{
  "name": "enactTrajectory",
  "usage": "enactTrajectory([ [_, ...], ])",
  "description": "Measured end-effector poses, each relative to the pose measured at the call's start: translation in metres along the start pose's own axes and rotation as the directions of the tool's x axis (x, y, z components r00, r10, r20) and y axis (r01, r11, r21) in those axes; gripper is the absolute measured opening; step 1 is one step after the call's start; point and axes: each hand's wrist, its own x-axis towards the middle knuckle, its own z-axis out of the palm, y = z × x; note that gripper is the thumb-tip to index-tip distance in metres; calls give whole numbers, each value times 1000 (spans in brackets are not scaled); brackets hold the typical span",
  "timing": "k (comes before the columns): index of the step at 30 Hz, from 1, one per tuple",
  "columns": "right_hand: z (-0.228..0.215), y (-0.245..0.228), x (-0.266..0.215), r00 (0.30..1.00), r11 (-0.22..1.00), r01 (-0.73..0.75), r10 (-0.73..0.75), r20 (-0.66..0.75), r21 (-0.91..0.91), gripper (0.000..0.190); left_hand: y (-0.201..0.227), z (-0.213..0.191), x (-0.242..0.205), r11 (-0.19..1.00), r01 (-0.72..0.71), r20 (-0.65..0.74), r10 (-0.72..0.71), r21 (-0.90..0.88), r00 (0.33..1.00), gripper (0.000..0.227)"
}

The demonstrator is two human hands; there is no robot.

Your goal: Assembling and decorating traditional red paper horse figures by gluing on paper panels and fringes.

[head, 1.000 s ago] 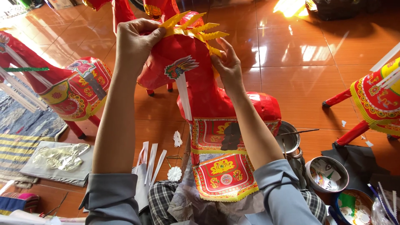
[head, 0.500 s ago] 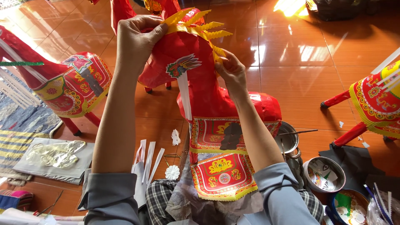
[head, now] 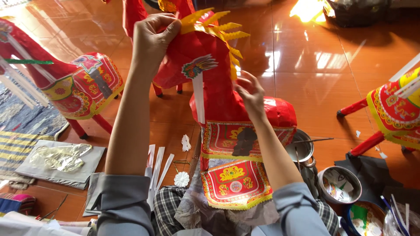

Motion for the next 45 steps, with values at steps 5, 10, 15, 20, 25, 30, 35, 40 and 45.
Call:
enactTrajectory([
  [5,-2,-66,-50,977,971,-129,89,-193,-203,37,11,-16,6,999,48,16,-48,0,999,20],
  [10,-21,-72,-100,982,953,-170,141,-128,-252,26,21,-17,11,988,19,226,-54,152,973,37],
  [15,-46,-41,-143,961,919,-258,275,15,-299,25,8,-6,7,965,97,285,-166,243,944,28],
  [20,-44,-33,-173,902,877,-426,432,-22,-222,22,-11,-2,4,995,2,237,-26,100,971,25],
  [25,-37,-29,-195,860,819,-500,507,-53,-280,22,-13,-7,-10,992,-105,199,118,-74,973,20],
  [30,-41,-2,-218,840,764,-518,540,-58,-386,20,-16,-38,-97,987,-160,-86,157,-20,984,34],
  [35,-35,49,-227,877,743,-379,478,41,-552,29,-145,-3,-247,928,372,-120,-371,-15,921,43],
  [40,48,85,-189,808,665,-377,577,123,-644,13,-264,48,-397,729,668,410,-661,151,629,80],
  [45,117,143,-162,805,732,-257,524,280,-631,11,-299,61,-404,770,593,607,-594,237,529,96],
])
